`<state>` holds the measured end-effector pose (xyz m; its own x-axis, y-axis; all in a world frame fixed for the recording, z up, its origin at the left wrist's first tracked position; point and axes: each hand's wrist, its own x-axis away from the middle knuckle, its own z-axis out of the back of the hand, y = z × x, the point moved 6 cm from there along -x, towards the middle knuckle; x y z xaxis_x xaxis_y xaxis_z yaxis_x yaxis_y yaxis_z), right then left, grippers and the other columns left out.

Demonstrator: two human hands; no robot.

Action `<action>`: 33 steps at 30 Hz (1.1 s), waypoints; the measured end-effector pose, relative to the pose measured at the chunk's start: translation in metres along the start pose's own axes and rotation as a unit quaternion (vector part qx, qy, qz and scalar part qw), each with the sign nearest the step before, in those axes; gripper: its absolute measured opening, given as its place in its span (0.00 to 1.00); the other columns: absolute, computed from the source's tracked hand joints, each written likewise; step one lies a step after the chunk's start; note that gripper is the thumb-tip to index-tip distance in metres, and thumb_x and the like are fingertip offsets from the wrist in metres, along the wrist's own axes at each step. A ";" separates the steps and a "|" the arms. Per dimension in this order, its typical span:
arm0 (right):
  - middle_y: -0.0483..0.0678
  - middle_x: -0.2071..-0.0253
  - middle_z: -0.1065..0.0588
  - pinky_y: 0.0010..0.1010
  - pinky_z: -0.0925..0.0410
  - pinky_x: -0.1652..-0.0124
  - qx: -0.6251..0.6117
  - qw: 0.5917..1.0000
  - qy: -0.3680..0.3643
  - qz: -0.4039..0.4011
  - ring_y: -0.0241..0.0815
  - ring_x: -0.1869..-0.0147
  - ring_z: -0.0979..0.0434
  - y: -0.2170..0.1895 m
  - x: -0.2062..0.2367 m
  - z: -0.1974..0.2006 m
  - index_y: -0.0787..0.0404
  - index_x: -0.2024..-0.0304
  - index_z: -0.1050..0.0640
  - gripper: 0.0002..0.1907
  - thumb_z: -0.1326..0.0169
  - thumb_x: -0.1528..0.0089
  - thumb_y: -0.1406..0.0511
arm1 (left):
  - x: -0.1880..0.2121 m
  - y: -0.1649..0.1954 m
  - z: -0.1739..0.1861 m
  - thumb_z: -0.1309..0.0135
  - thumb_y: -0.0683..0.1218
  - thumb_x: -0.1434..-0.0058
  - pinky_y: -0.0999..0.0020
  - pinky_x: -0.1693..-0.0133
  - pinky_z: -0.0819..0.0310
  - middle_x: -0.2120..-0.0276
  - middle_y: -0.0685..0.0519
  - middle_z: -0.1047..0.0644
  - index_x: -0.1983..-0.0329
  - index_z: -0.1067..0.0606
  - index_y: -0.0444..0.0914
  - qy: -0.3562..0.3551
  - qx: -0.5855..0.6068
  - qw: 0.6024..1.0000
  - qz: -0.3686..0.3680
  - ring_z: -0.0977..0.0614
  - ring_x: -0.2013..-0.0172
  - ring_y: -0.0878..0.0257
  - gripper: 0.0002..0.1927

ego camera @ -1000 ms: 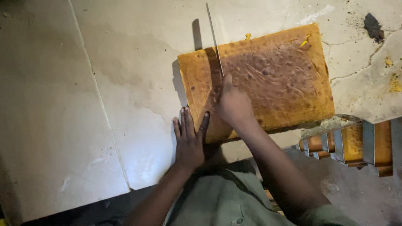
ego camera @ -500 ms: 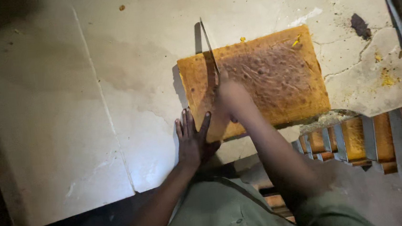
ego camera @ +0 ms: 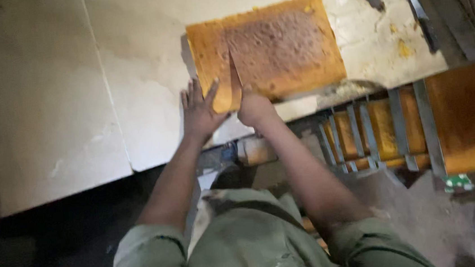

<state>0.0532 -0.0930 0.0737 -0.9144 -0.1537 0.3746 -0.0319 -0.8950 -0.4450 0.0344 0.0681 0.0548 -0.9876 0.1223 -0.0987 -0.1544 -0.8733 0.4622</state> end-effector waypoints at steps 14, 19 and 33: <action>0.66 0.70 0.22 0.59 0.28 0.60 0.021 0.999 0.011 0.023 0.69 0.64 0.19 0.065 0.115 -0.039 0.68 0.42 0.35 0.24 0.50 0.40 0.67 | 0.007 0.014 -0.009 0.40 0.72 0.47 0.38 0.29 0.68 0.24 0.30 0.53 0.20 0.49 0.51 -0.008 -0.024 1.000 -0.003 0.56 0.24 0.38 0.56; 0.66 0.73 0.23 0.61 0.29 0.64 0.018 0.998 0.055 -0.008 0.70 0.68 0.21 0.121 0.082 0.014 0.70 0.42 0.37 0.25 0.50 0.40 0.66 | -0.001 0.003 -0.027 0.40 0.72 0.47 0.37 0.29 0.64 0.26 0.29 0.50 0.21 0.46 0.49 -0.004 -0.048 0.999 -0.002 0.52 0.24 0.38 0.56; 0.70 0.64 0.22 0.62 0.30 0.59 -0.006 0.998 0.067 -0.007 0.73 0.59 0.21 0.182 -0.140 0.117 0.67 0.51 0.32 0.17 0.50 0.35 0.60 | -0.049 0.036 -0.023 0.37 0.69 0.57 0.29 0.33 0.63 0.29 0.31 0.51 0.27 0.40 0.47 -0.021 -0.082 0.996 -0.004 0.52 0.29 0.34 0.55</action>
<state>0.2228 -0.2833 0.0350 -0.9594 -0.0830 0.2694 -0.0493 -0.8916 -0.4501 0.0783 0.0203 0.0558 -0.9874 0.1457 -0.0622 -0.1579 -0.9369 0.3118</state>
